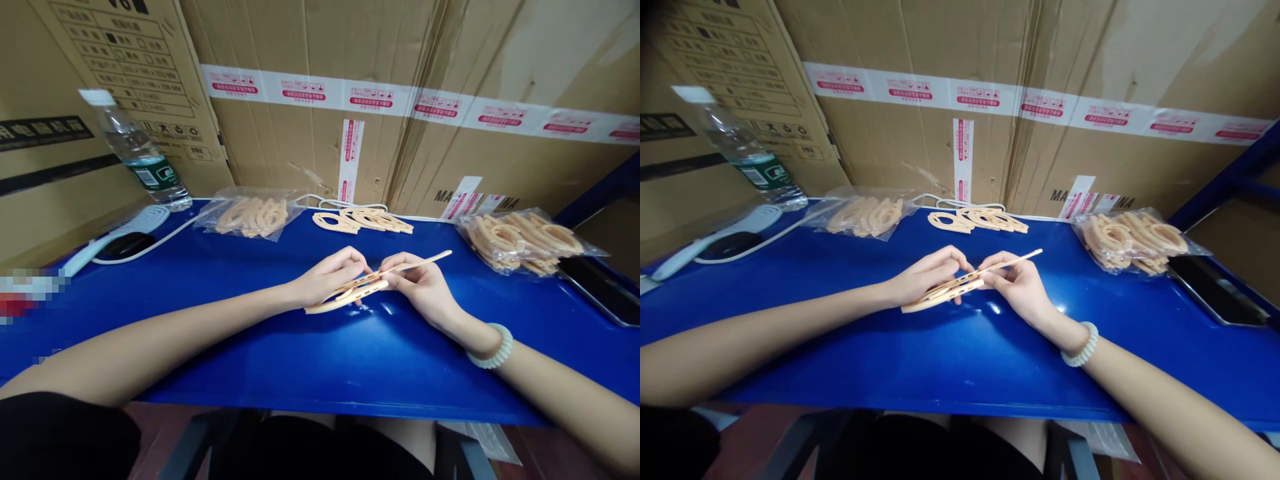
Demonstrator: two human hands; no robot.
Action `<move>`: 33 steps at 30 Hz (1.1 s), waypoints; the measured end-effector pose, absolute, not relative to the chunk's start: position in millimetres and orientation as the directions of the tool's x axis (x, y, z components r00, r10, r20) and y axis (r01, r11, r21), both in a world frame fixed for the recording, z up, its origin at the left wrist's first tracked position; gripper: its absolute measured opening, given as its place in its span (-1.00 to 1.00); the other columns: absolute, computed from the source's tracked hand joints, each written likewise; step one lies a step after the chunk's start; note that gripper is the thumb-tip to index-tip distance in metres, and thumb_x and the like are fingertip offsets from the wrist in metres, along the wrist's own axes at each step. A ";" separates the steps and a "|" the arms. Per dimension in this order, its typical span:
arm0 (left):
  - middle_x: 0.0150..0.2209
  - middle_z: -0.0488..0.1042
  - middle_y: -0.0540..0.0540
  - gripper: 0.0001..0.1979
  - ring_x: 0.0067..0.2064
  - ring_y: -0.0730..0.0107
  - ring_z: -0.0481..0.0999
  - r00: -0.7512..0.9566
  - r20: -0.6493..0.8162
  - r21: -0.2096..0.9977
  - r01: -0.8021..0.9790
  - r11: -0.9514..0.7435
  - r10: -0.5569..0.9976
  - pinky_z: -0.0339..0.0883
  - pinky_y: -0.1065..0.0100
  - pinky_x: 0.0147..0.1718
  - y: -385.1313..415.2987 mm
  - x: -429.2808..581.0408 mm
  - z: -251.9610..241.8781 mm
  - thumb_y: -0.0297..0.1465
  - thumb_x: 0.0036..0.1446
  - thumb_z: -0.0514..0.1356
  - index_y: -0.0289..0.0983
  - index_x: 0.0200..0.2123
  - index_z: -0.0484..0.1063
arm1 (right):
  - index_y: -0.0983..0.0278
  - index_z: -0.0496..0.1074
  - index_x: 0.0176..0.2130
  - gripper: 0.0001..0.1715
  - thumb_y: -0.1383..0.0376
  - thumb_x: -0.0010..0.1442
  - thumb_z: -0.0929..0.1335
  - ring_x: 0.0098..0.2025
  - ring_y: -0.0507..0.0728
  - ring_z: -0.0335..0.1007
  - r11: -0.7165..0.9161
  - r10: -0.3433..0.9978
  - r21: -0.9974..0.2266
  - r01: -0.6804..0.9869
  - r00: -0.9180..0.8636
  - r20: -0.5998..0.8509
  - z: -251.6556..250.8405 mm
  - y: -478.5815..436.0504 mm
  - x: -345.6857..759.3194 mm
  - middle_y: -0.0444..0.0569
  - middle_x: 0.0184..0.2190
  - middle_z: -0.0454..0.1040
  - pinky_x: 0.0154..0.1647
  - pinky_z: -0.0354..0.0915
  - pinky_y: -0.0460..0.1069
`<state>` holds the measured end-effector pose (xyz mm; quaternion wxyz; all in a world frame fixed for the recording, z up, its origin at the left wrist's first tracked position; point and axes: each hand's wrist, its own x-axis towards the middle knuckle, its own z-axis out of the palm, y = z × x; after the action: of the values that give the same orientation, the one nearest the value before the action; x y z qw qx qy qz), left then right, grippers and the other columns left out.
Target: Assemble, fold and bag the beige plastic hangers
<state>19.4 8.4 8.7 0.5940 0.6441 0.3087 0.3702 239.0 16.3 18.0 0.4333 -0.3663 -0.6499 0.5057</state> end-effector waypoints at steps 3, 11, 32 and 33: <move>-0.28 0.56 -0.07 -0.71 -0.45 0.43 0.54 0.534 0.073 0.989 0.071 -0.130 0.842 0.33 0.45 -0.53 6.9 20.7 6.9 -0.19 0.19 0.29 -0.27 -0.16 0.41 | 0.22 0.56 -0.37 -0.72 0.09 0.04 0.56 -0.36 0.11 0.50 0.331 0.874 -0.937 0.110 -0.410 0.261 22.7 13.2 237.3 -0.03 -0.37 0.57 -0.33 0.50 0.03; -0.37 0.57 -0.09 -0.74 -0.52 0.48 0.49 0.632 0.067 0.989 0.059 -0.134 0.772 0.36 0.43 -0.51 6.3 19.7 5.4 -0.25 0.37 0.08 -0.31 -0.15 0.45 | 0.23 0.61 -0.33 -0.84 0.18 0.13 0.50 -0.44 0.07 0.43 0.436 0.856 -0.877 0.202 -0.396 0.334 18.8 16.5 240.1 -0.04 -0.37 0.59 -0.40 0.40 -0.01; -0.54 0.38 0.03 -0.67 -0.50 0.48 0.32 0.716 0.247 0.653 0.374 -0.658 0.653 0.13 0.42 -0.41 7.5 18.0 16.8 -0.36 0.37 -0.04 -0.28 -0.43 0.36 | 0.32 0.48 -0.17 -0.74 0.46 0.41 0.21 -0.27 0.15 0.39 0.981 0.152 -0.004 0.192 -0.760 0.632 31.9 10.0 249.2 0.07 -0.33 0.51 -0.31 0.39 0.07; -0.53 0.41 0.02 -0.67 -0.49 0.47 0.34 0.713 0.244 0.676 0.361 -0.643 0.657 0.15 0.43 -0.40 7.6 17.9 16.3 -0.36 0.37 -0.04 -0.28 -0.44 0.36 | 0.32 0.47 -0.16 -0.77 0.46 0.39 0.24 -0.26 0.15 0.40 0.981 0.099 0.071 0.181 -0.776 0.623 34.9 8.2 248.9 0.07 -0.33 0.52 -0.32 0.40 0.06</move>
<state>17.9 7.6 16.3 0.3061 0.8735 0.2914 0.2417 248.9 8.2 34.9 0.3261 -0.0744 -0.9403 -0.0635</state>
